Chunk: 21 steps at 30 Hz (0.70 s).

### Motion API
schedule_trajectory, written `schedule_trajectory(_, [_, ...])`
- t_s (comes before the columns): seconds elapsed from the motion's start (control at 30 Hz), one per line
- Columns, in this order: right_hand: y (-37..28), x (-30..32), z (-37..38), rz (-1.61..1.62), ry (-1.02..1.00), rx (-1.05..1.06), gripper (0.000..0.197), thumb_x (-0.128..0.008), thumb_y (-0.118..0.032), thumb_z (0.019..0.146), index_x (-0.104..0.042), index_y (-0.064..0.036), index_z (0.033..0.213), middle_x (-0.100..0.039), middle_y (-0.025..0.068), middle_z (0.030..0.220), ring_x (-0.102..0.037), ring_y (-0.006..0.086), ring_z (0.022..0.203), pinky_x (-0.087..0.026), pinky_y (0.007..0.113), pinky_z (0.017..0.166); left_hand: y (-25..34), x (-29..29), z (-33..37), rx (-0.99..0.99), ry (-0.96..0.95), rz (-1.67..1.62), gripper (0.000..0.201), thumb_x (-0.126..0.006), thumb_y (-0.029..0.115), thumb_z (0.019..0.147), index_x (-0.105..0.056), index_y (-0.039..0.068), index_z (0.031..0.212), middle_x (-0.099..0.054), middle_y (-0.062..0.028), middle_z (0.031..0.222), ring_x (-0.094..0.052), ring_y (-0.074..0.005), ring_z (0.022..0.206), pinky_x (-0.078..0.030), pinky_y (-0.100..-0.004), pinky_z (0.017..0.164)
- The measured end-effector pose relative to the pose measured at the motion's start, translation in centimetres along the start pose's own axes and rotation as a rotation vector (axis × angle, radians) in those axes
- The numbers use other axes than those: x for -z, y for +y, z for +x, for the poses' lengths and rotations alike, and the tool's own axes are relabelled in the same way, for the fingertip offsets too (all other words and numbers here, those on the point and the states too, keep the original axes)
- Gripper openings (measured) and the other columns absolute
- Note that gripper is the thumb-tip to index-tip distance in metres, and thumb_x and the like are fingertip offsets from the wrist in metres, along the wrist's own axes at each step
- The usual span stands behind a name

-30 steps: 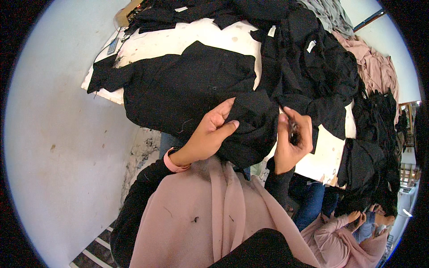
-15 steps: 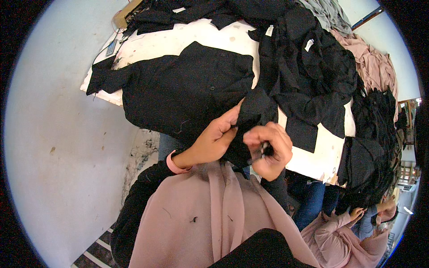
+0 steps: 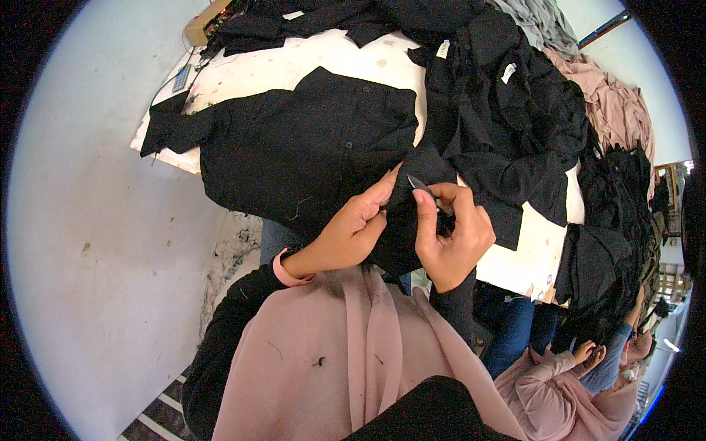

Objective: The person uses small scissors to trim loose threads and tags from a black garment laid on a white worktable. They repeatedly reposition the garment, cut threads at seams and edges, and remove small fabric scraps. The garment remains on the table throughout the clip.

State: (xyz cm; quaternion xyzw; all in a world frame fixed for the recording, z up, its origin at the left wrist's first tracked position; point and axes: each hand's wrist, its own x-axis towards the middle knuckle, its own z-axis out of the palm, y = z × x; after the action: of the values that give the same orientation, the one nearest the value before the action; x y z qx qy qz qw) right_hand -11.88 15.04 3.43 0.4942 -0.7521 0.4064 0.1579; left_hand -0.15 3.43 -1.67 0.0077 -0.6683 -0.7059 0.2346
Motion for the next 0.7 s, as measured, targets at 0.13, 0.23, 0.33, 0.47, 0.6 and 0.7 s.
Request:
schedule_trajectory(0.13, [0.1, -0.3, -0.4, 0.271, 0.110, -0.160, 0.014, -0.078, -0.014, 0.085, -0.068, -0.0043, 0.087, -0.066, 0.0085, 0.071, -0.060, 0.0195, 0.056, -0.045, 0.029, 0.056, 0.1, 0.4, 0.1, 0.177, 0.103, -0.392, 0.084, -0.036, -0.016, 0.079, -0.014, -0.003, 0.159, -0.031, -0.0154, 0.161, -0.031, -0.0223, 0.149, -0.020, -0.0322, 0.122])
schedule_trajectory(0.23, [0.7, 0.6, -0.8, 0.525, 0.118, -0.390, 0.020, -0.070, -0.013, 0.093, -0.059, -0.0022, 0.104, -0.059, 0.0039, 0.087, -0.053, 0.0106, 0.079, -0.043, 0.025, 0.072, 0.6, 1.1, 0.1, 0.187, 0.107, -0.711, 0.092, -0.036, -0.019, 0.077, -0.011, 0.007, 0.162, -0.030, -0.0153, 0.162, -0.034, -0.0253, 0.148, -0.030, -0.0354, 0.120])
schedule_trajectory(0.33, [1.4, 0.8, -0.8, 0.639, 0.139, -0.429, 0.029, -0.072, -0.011, 0.091, -0.054, -0.0033, 0.111, -0.051, -0.0002, 0.086, -0.045, 0.0084, 0.078, -0.038, 0.023, 0.072, 0.8, 1.2, 0.1, 0.203, 0.143, -0.884, 0.096, -0.042, -0.017, 0.075, -0.014, 0.014, 0.162, -0.033, -0.0126, 0.161, -0.037, -0.0285, 0.147, -0.032, -0.0424, 0.120])
schedule_trajectory(0.47, [1.5, 0.7, -0.8, 0.695, 0.094, -0.465, 0.037, -0.075, -0.009, 0.087, -0.052, -0.0035, 0.116, -0.048, -0.0025, 0.081, -0.043, 0.0068, 0.073, -0.035, 0.023, 0.066, 0.7, 1.4, 0.2, 0.206, 0.127, -0.969, 0.097, -0.045, -0.015, 0.075, -0.016, 0.018, 0.162, -0.032, -0.0118, 0.162, -0.036, -0.0307, 0.147, -0.031, -0.0472, 0.121])
schedule_trajectory(0.6, [0.8, 0.0, -0.5, 0.571, 0.167, -0.296, 0.032, -0.078, -0.007, 0.083, -0.059, -0.0032, 0.109, -0.059, 0.0031, 0.083, -0.052, 0.0109, 0.070, -0.038, 0.024, 0.066, 0.9, 1.5, -0.1, 0.220, 0.138, -0.998, 0.096, -0.044, -0.015, 0.076, -0.017, 0.019, 0.161, -0.033, -0.0121, 0.161, -0.037, -0.0312, 0.146, -0.032, -0.0475, 0.121])
schedule_trajectory(0.7, [0.6, 0.3, -0.3, 0.160, 0.130, -0.148, 0.023, -0.083, -0.009, 0.077, -0.067, -0.0050, 0.094, -0.071, 0.0098, 0.093, -0.066, 0.0206, 0.073, -0.041, 0.030, 0.066, 1.0, 1.4, -0.1, 0.207, 0.125, -1.027, 0.096, -0.041, -0.017, 0.077, -0.013, 0.018, 0.162, -0.033, -0.0139, 0.160, -0.039, -0.0305, 0.145, -0.034, -0.0456, 0.120])
